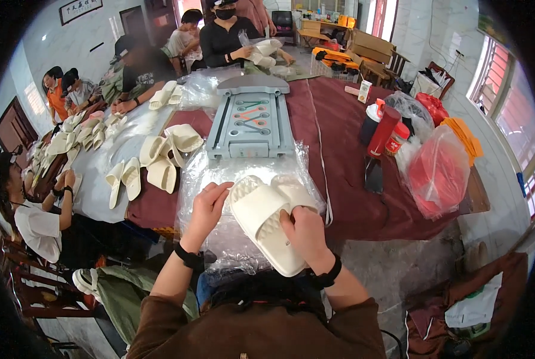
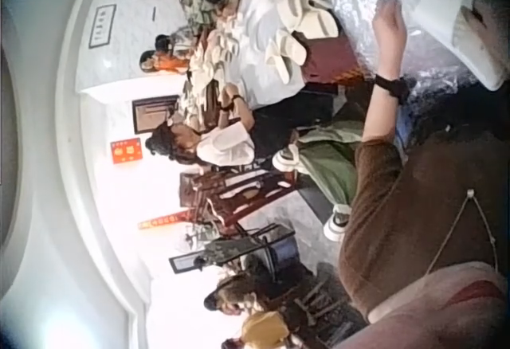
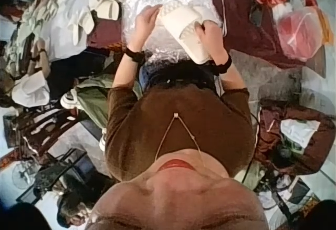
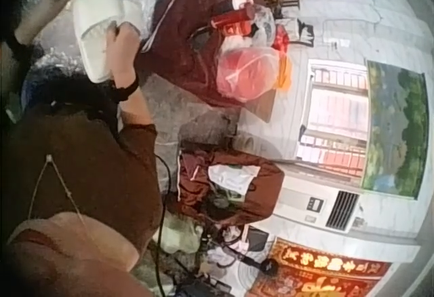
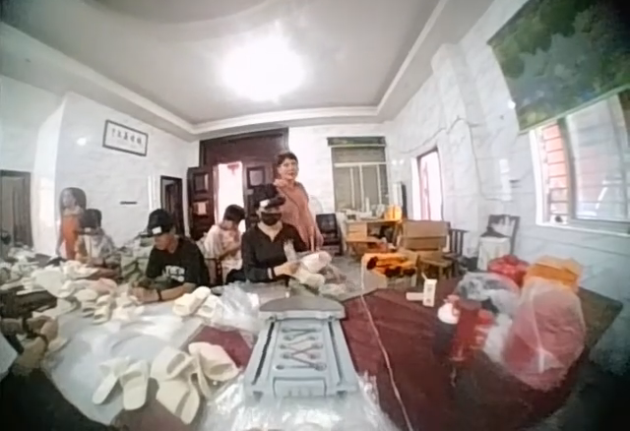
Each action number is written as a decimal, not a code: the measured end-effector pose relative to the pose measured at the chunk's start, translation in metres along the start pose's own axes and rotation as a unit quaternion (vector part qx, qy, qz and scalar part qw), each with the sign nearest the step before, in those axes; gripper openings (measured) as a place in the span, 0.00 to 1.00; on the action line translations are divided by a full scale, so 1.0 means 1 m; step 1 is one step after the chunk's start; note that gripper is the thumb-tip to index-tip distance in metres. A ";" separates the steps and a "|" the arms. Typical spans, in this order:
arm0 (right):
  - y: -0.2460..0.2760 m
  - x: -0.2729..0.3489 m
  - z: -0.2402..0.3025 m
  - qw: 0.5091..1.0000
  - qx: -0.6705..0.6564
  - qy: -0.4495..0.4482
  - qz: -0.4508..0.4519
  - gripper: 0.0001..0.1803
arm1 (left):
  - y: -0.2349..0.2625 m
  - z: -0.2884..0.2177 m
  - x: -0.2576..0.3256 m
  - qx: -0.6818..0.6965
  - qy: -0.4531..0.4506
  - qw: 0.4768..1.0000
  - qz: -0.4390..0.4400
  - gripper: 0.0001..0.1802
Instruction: The recorder is inspecting and organizing pairs of white slide sandals.
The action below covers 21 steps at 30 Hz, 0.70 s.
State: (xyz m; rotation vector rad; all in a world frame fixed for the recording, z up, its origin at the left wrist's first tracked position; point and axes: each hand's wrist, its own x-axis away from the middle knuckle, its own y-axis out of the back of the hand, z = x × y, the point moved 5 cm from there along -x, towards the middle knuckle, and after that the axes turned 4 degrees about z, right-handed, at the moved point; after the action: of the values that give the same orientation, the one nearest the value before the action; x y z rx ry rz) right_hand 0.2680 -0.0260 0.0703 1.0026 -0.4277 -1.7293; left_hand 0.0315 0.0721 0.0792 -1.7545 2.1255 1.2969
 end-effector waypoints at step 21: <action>-0.051 -0.003 0.017 0.996 -0.052 0.046 0.054 0.13 | 0.000 -0.101 0.041 0.016 -0.120 0.988 0.099 0.18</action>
State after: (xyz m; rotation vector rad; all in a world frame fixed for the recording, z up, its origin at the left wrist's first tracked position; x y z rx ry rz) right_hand 0.2247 -0.0063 0.0462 0.9627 -0.3228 -1.5850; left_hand 0.0606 -0.0249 0.1208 -1.3250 2.2087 1.4277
